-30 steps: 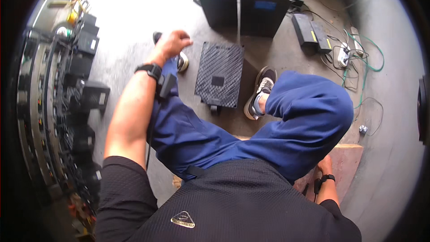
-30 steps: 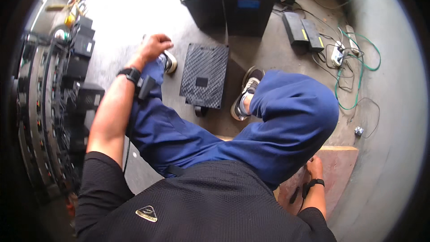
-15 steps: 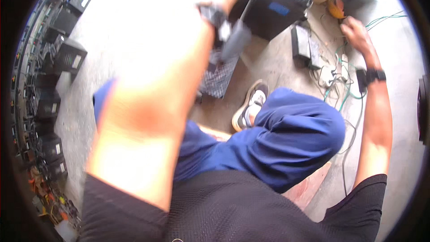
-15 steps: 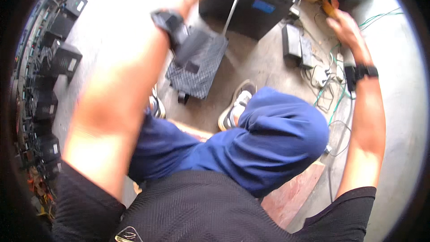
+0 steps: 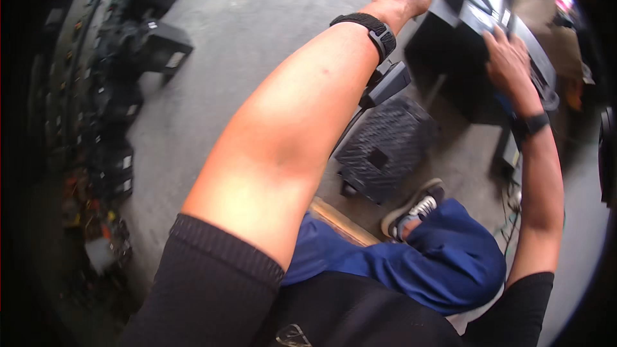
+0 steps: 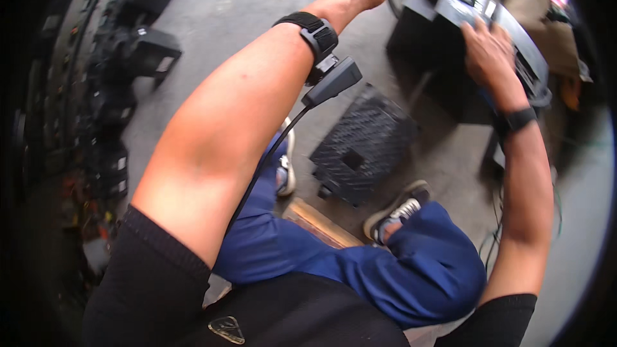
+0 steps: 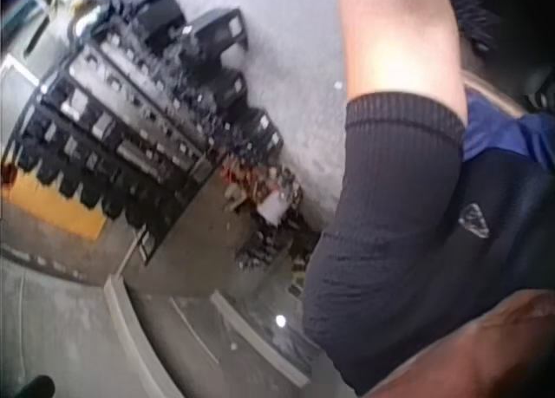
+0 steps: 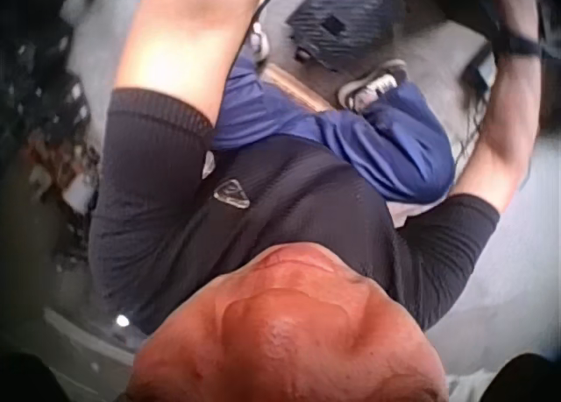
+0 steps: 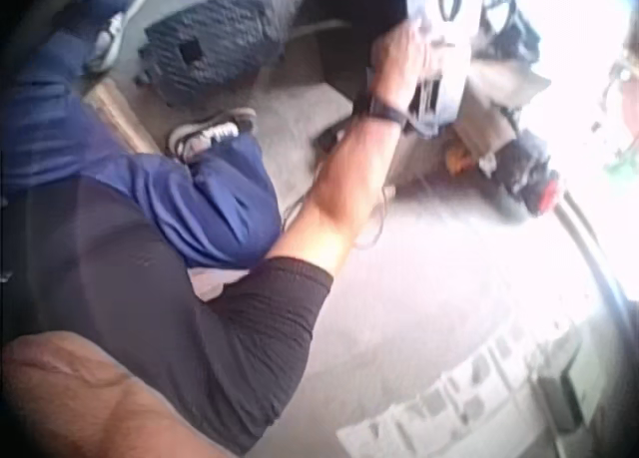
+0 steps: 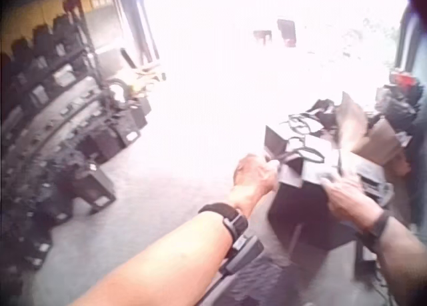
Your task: The recorder uses a screwdriver to open and inspect a black battery housing unit while sitting on the floor of a service area.
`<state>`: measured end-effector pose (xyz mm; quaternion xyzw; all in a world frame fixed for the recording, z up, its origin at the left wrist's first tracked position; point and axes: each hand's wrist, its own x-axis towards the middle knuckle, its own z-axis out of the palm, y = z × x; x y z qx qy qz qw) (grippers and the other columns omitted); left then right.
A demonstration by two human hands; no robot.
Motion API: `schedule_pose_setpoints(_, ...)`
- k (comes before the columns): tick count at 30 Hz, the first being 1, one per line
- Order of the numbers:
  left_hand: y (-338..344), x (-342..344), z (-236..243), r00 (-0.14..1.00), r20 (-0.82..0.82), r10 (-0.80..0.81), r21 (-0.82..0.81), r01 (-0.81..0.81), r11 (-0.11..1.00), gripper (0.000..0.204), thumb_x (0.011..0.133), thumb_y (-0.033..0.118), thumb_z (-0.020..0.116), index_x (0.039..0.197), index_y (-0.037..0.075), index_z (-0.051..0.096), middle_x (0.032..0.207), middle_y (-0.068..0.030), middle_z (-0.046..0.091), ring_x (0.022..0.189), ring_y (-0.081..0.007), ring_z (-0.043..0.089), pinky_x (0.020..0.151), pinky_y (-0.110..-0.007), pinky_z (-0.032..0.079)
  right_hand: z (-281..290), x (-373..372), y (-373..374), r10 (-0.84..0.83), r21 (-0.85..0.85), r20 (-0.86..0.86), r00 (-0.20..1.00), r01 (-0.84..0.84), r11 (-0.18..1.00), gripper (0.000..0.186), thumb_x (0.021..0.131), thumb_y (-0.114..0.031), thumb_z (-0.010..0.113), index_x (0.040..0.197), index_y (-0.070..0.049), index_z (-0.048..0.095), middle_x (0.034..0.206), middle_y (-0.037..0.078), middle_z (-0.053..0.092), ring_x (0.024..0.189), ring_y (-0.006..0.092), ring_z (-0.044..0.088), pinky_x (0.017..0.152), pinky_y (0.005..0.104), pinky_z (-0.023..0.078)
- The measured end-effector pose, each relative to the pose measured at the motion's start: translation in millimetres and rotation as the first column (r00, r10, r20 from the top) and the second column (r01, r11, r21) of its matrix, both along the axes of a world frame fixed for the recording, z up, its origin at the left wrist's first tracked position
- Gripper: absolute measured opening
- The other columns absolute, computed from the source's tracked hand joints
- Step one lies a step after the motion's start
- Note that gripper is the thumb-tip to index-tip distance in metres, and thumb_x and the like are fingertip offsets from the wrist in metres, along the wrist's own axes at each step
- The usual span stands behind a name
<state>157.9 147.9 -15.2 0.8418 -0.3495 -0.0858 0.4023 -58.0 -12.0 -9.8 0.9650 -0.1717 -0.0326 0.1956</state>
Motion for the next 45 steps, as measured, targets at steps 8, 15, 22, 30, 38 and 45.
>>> schedule_pose_setpoints(8, 42.7, 49.3, 5.7, 0.942, 0.251, -0.224, 0.423, 0.102, 0.900, 0.042, 0.086, 0.043, 0.068, 0.109, 0.010, 0.078, 0.111, -0.0178, 0.075, 0.109, -0.0356, 0.070, 0.099, -0.044, 0.054, -18.0, 3.6, -25.6, 0.025, 0.004, 0.031, 0.999, -0.025, 1.000, 0.022, 0.094, -0.015, 0.054, 0.113, -0.010, 0.063, 0.122, 0.012, 0.063, 0.113, 0.0347, 0.060, 0.096, 0.0497, 0.047)
schedule_pose_setpoints(15, 70.3, -10.5, 25.9, 0.839, 0.157, -0.520, 0.333, 0.451, 0.828, 0.037, 0.092, 0.039, 0.069, 0.118, 0.012, 0.073, 0.112, -0.0133, 0.075, 0.109, -0.0314, 0.071, 0.100, -0.043, 0.053, 14.7, 8.1, -56.1, 0.321, -0.375, 0.116, 0.940, -0.258, 0.890, 0.025, 0.096, -0.011, 0.054, 0.120, -0.008, 0.059, 0.101, 0.009, 0.065, 0.087, 0.0236, 0.072, 0.068, 0.0329, 0.058)
schedule_pose_setpoints(22, 102.8, 0.4, -2.6, 0.794, 0.164, -0.585, 0.424, 0.478, 0.769, 0.042, 0.093, 0.037, 0.069, 0.123, 0.008, 0.069, 0.113, -0.0172, 0.075, 0.106, -0.0326, 0.072, 0.097, -0.043, 0.054, 149.5, -17.8, 70.2, 0.135, 0.345, 0.525, 0.840, -0.355, 0.869, 0.015, 0.089, 0.003, 0.056, 0.098, -0.001, 0.067, 0.094, 0.015, 0.075, 0.084, 0.0247, 0.073, 0.080, 0.0380, 0.058)
schedule_pose_setpoints(30, 108.1, 6.7, -33.5, 0.788, -0.023, -0.615, 0.661, 0.474, 0.582, 0.040, 0.091, 0.030, 0.072, 0.119, 0.000, 0.069, 0.114, -0.0243, 0.072, 0.108, -0.0363, 0.070, 0.094, -0.043, 0.055, 23.8, -97.3, 75.6, -0.269, 0.884, 0.216, 0.939, -0.071, 0.462, 0.020, 0.092, -0.016, 0.071, 0.106, -0.002, 0.066, 0.085, 0.008, 0.067, 0.082, 0.0159, 0.063, 0.076, 0.0319, 0.052)
schedule_pose_setpoints(38, 94.9, -34.5, -35.8, 0.647, -0.111, -0.754, 0.677, 0.605, 0.420, 0.037, 0.090, 0.025, 0.075, 0.116, 0.000, 0.071, 0.112, -0.0247, 0.073, 0.106, -0.0376, 0.071, 0.093, -0.043, 0.056, -8.5, -115.7, 60.6, -0.112, 0.711, 0.360, 0.926, -0.195, 0.675, 0.021, 0.091, -0.012, 0.071, 0.106, 0.000, 0.064, 0.093, 0.013, 0.070, 0.088, 0.0247, 0.070, 0.080, 0.0363, 0.054)
schedule_pose_setpoints(45, 95.6, -46.4, -33.6, 0.623, -0.153, -0.767, 0.699, 0.617, 0.362, 0.036, 0.090, 0.025, 0.075, 0.117, 0.001, 0.071, 0.113, -0.0244, 0.072, 0.107, -0.0383, 0.070, 0.094, -0.044, 0.055, -9.5, -120.4, 54.3, -0.144, 0.697, 0.292, 0.946, -0.107, 0.709, 0.021, 0.089, -0.017, 0.071, 0.105, -0.003, 0.068, 0.099, 0.017, 0.070, 0.099, 0.0354, 0.068, 0.088, 0.0437, 0.054)
